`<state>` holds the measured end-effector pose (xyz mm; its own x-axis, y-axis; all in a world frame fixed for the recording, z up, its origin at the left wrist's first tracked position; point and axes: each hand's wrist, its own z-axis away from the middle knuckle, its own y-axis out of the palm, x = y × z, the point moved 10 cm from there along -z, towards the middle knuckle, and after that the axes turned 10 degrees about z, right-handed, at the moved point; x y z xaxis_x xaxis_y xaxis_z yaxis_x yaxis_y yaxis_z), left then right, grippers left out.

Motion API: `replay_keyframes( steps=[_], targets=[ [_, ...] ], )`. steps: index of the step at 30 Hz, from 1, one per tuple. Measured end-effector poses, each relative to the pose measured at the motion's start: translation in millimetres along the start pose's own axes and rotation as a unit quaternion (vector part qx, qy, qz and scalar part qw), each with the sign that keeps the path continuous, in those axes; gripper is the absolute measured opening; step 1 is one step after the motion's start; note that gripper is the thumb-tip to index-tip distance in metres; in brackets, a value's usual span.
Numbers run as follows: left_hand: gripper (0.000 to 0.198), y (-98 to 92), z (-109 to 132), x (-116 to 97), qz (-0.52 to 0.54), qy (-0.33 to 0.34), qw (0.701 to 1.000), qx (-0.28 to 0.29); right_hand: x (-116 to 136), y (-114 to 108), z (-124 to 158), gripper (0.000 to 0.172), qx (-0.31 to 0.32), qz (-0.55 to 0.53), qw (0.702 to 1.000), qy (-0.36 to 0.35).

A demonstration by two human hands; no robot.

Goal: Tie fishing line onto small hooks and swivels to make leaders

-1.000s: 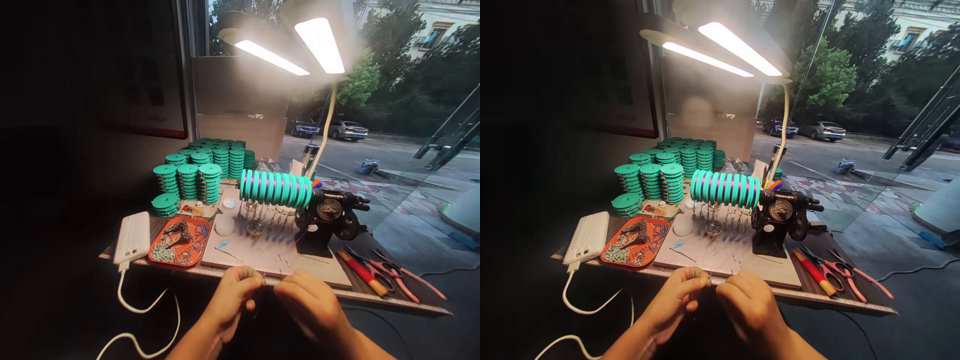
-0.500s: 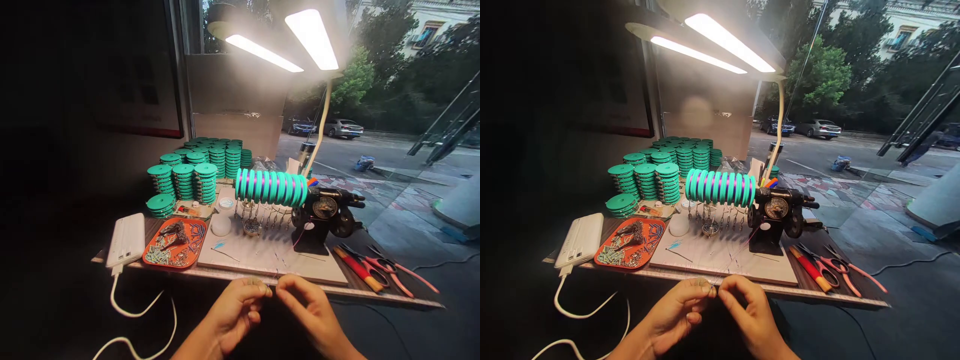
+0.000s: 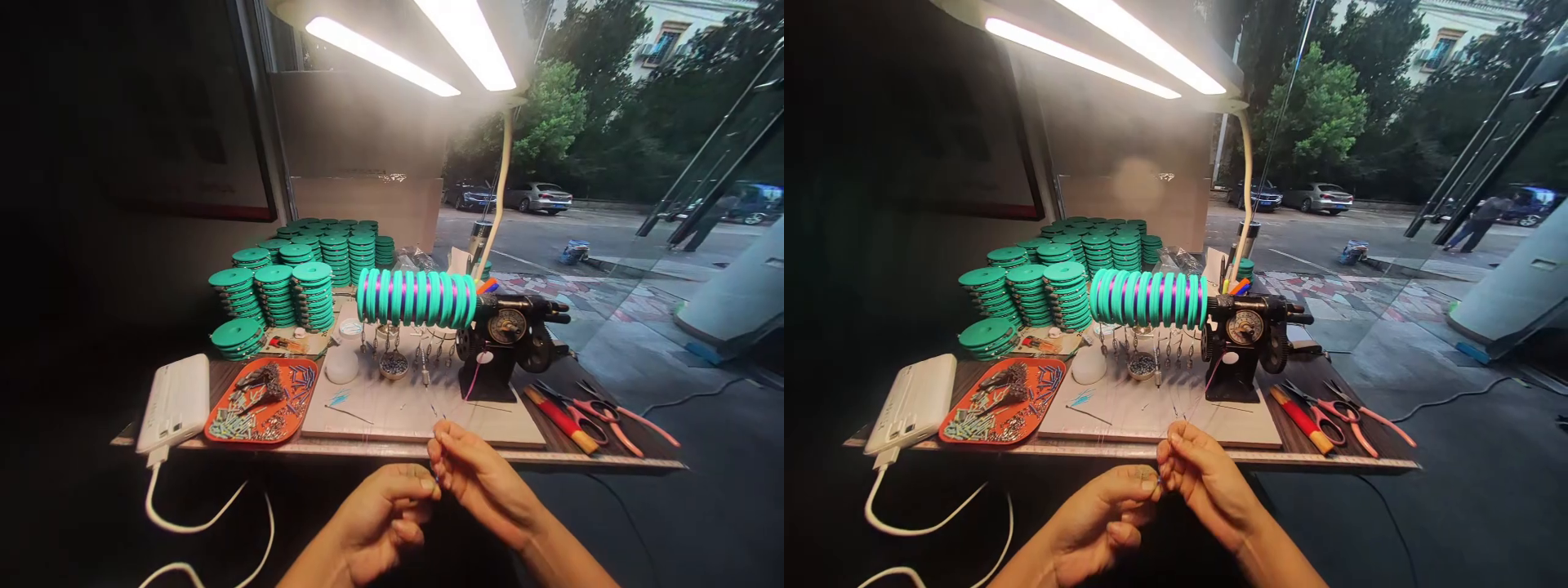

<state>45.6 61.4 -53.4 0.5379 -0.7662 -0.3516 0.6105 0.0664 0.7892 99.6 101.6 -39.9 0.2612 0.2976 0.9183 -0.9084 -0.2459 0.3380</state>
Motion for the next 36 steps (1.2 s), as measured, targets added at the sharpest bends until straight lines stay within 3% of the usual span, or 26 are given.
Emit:
replay_keyframes(
  steps=[4,11,15,22,27,34,36],
  targets=[
    [0.004,-3.1,1,-4,-0.023,0.033,0.999,-0.015,8,-3,1,0.034,-0.013,0.103,0.993,-0.049],
    [0.006,-5.2,13,-22,-0.067,0.139,0.986,-0.061,-1,-11,33,0.033,-0.050,0.248,0.960,-0.117],
    [0.006,-3.5,15,-23,-0.087,0.144,0.983,-0.073,-7,-23,37,0.035,-0.088,0.214,0.967,-0.103],
    [0.011,2.5,10,-25,-0.115,0.176,0.977,-0.035,-6,-25,26,0.039,-0.107,0.179,0.975,-0.080],
    [0.015,3.6,10,-27,-0.132,0.210,0.969,-0.015,-6,-17,20,0.043,-0.073,0.157,0.983,-0.055],
    [0.010,27.0,20,-38,-0.155,0.309,0.933,0.101,-5,-9,9,0.042,-0.049,0.148,0.987,-0.049],
    [0.010,28.5,21,-40,-0.176,0.316,0.927,0.101,-4,-10,11,0.043,-0.053,0.148,0.986,-0.052]
  ],
)
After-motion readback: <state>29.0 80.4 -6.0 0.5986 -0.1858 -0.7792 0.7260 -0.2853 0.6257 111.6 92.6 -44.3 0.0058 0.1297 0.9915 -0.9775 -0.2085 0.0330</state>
